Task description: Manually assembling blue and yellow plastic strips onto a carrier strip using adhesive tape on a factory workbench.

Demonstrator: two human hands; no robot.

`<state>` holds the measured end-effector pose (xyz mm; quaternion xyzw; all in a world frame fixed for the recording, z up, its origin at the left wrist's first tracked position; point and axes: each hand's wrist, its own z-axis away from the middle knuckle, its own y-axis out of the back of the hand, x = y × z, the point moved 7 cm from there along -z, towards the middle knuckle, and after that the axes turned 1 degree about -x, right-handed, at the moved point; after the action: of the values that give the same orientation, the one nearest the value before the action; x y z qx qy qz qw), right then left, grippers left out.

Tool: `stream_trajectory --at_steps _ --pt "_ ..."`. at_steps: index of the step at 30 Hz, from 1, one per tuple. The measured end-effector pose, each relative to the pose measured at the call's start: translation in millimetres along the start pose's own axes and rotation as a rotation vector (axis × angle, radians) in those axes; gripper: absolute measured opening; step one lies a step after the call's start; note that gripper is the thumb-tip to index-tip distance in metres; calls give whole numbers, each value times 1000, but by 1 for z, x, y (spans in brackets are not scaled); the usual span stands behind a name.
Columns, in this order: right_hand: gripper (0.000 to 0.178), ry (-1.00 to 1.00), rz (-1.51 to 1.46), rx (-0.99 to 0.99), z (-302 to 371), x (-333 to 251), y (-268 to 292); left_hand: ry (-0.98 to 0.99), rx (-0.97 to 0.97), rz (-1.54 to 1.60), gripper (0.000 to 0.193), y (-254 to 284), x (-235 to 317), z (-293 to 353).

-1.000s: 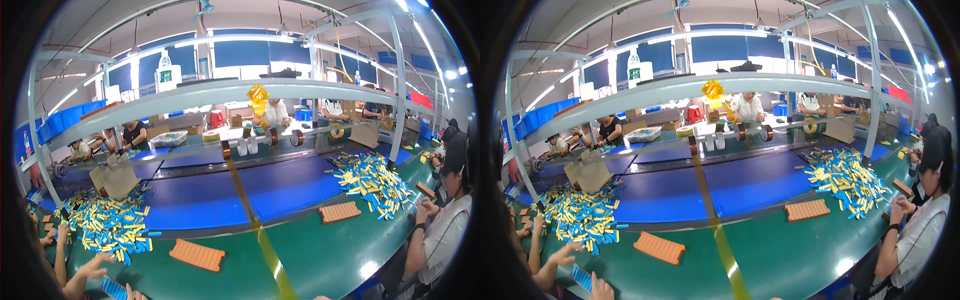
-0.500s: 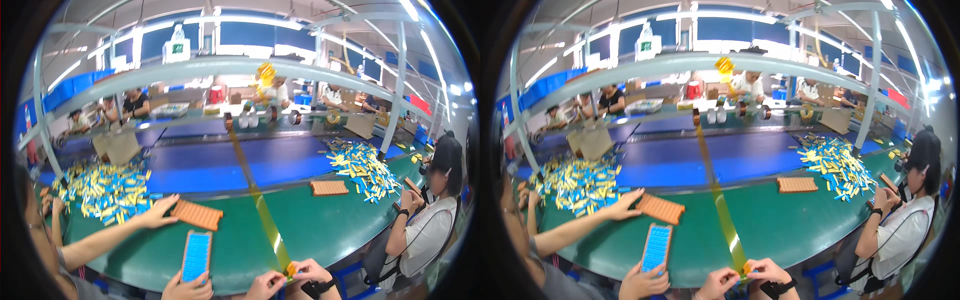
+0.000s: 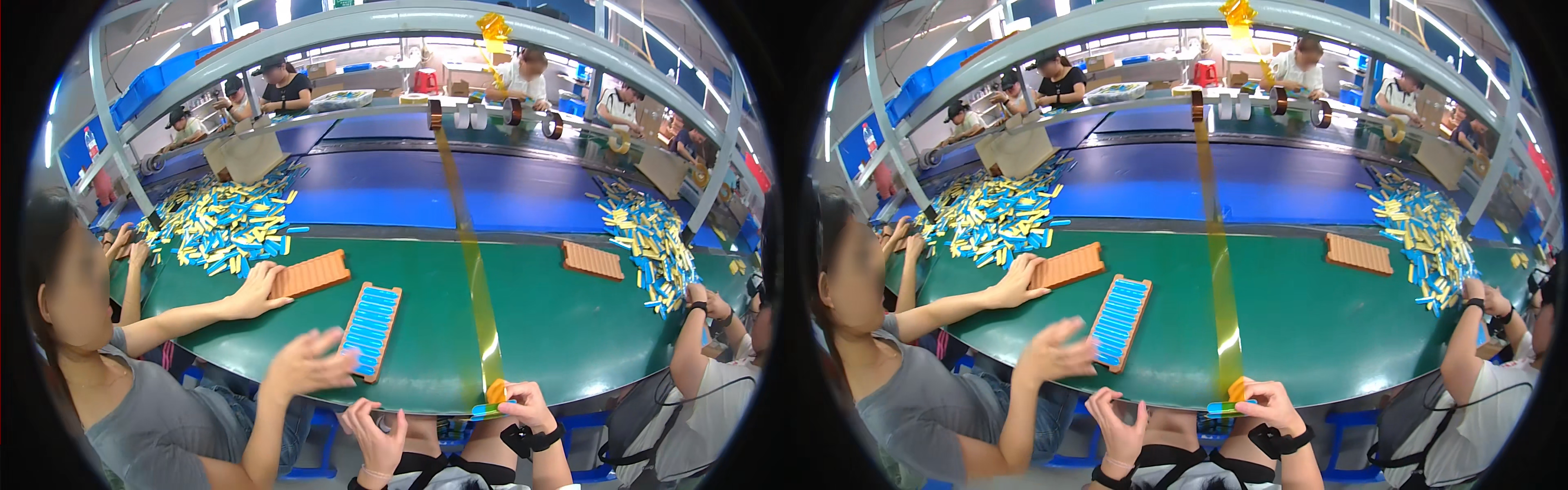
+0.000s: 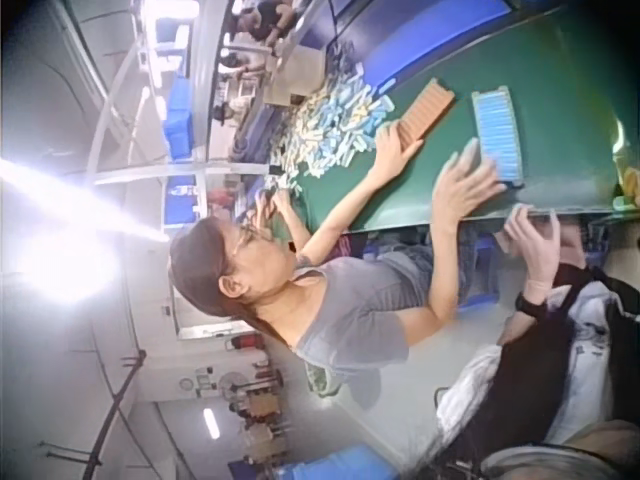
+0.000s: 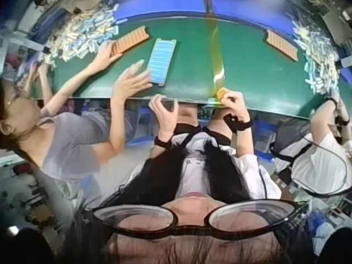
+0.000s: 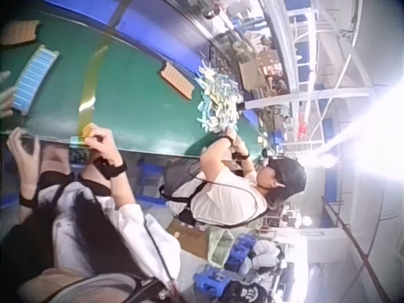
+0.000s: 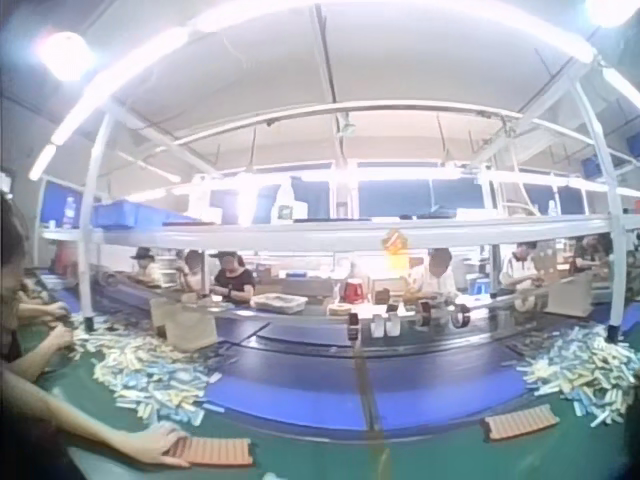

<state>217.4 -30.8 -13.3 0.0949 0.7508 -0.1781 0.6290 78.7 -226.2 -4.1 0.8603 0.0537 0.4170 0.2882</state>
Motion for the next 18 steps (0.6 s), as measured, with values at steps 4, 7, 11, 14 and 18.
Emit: stream_trajectory --at_steps 4,7,11,14,18 --pt "11 31 -77 3 2 -2 2 54 122 -207 77 5 -8 -23" --pt "8 20 -77 41 6 -10 -3 134 -102 -216 84 16 -40 -56" --pt "4 -67 -128 142 11 -10 -11 64 -309 -172 47 26 -68 -84" --pt "4 -85 -139 209 13 -10 -15 13 -354 -93 38 17 -58 -86" --pt "5 -139 -154 301 13 -8 -21 -78 -325 -116 36 -5 -24 -60"
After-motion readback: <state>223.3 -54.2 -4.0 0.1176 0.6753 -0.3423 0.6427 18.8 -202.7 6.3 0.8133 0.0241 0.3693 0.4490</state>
